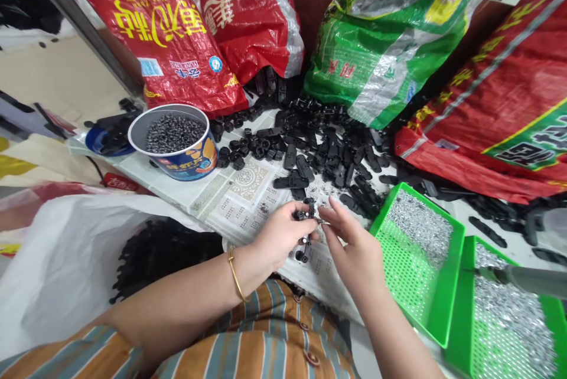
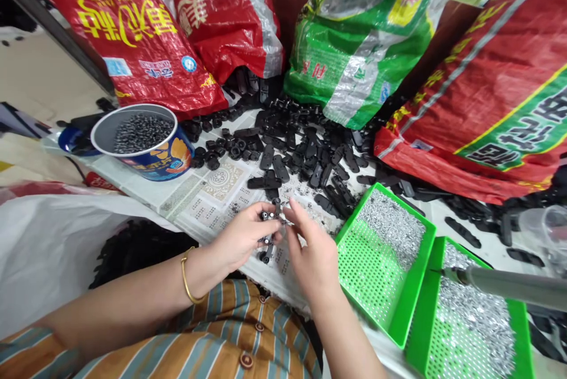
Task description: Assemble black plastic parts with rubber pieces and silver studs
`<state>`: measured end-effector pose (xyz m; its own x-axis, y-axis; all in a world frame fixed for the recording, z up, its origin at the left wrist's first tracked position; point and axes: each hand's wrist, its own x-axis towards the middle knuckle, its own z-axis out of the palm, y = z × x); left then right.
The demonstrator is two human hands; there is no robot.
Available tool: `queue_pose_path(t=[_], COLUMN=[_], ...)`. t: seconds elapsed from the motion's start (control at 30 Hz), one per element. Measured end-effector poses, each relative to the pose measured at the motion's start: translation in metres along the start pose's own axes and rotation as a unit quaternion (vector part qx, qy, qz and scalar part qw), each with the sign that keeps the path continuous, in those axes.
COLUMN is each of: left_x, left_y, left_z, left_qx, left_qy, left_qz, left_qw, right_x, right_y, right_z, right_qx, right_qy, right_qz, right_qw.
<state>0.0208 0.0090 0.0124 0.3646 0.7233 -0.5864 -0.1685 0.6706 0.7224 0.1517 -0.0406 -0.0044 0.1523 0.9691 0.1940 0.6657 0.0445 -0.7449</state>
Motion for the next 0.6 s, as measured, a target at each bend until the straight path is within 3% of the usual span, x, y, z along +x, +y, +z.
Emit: queue_pose_path(t=[0.1, 0.23, 0.33, 0.43, 0.6], left_x=[0.003, 0.011, 0.014, 0.013, 0.013], left_y=[-0.004, -0.015, -0.020, -0.019, -0.012], left_z=[-0.001, -0.005, -0.008, -0.009, -0.011], left_qx=[0.000, 0.037, 0.086, 0.078, 0.133], left_qy=[0.008, 0.010, 0.014, 0.012, 0.034], left_qz=[0.006, 0.061, 0.107, 0.092, 0.132], left_qw=[1.000, 0.997, 0.990, 0.993, 0.982], right_x=[0.001, 0.002, 0.002, 0.003, 0.006], right_y=[0.001, 0.001, 0.000, -0.001, -0.003], right_z=[0.000, 0.001, 0.002, 0.000, -0.007], right_qx=[0.138, 0.188, 0.226, 0.268, 0.173], right_qy=[-0.012, -0.022, -0.037, -0.057, -0.051], right_qz=[0.128, 0.229, 0.261, 0.274, 0.218], right_qw=[0.982, 0.955, 0.938, 0.922, 0.959])
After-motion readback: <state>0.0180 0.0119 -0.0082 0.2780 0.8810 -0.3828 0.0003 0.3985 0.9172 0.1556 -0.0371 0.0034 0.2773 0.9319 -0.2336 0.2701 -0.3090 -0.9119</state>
